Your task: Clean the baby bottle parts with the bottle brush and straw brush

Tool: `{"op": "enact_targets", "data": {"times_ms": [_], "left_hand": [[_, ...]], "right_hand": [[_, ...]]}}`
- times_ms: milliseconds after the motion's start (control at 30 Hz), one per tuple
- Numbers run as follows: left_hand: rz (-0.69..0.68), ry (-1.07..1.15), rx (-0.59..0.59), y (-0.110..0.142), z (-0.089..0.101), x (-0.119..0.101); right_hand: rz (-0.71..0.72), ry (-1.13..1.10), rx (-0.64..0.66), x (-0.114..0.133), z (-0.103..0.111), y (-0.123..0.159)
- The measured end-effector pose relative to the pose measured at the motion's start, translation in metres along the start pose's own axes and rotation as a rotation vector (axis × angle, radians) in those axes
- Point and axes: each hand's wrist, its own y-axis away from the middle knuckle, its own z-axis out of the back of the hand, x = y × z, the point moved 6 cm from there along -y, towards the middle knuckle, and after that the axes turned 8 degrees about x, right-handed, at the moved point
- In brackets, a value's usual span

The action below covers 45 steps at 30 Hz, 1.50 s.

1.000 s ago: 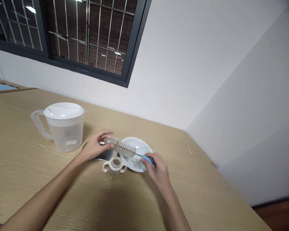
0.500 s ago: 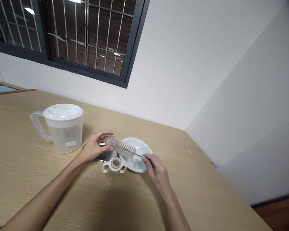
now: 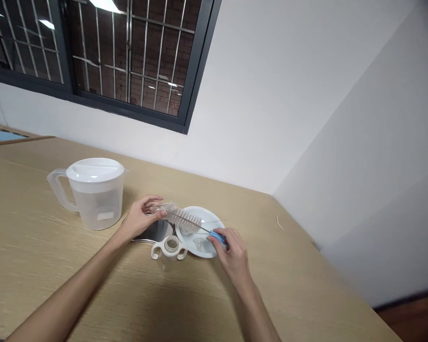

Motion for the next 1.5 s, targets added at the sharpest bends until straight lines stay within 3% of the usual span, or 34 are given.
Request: {"op": "enact_targets", "data": {"times_ms": [367, 667, 1500], "left_hand": [[-0.081, 0.041, 0.140, 0.002, -0.007, -0.004], [-0.085, 0.012, 0.188, 0.004, -0.014, -0.011], [-0.011, -0.031, 0.107, 0.002, -0.007, -0.003]], "right_hand": [[0.033, -0.118, 0.099, 0.000, -0.001, -0.002], [-0.066, -0.126, 0.232, -0.009, -0.010, 0.003], [0.024, -0.045, 0.084, -0.002, -0.001, -0.001]]}}
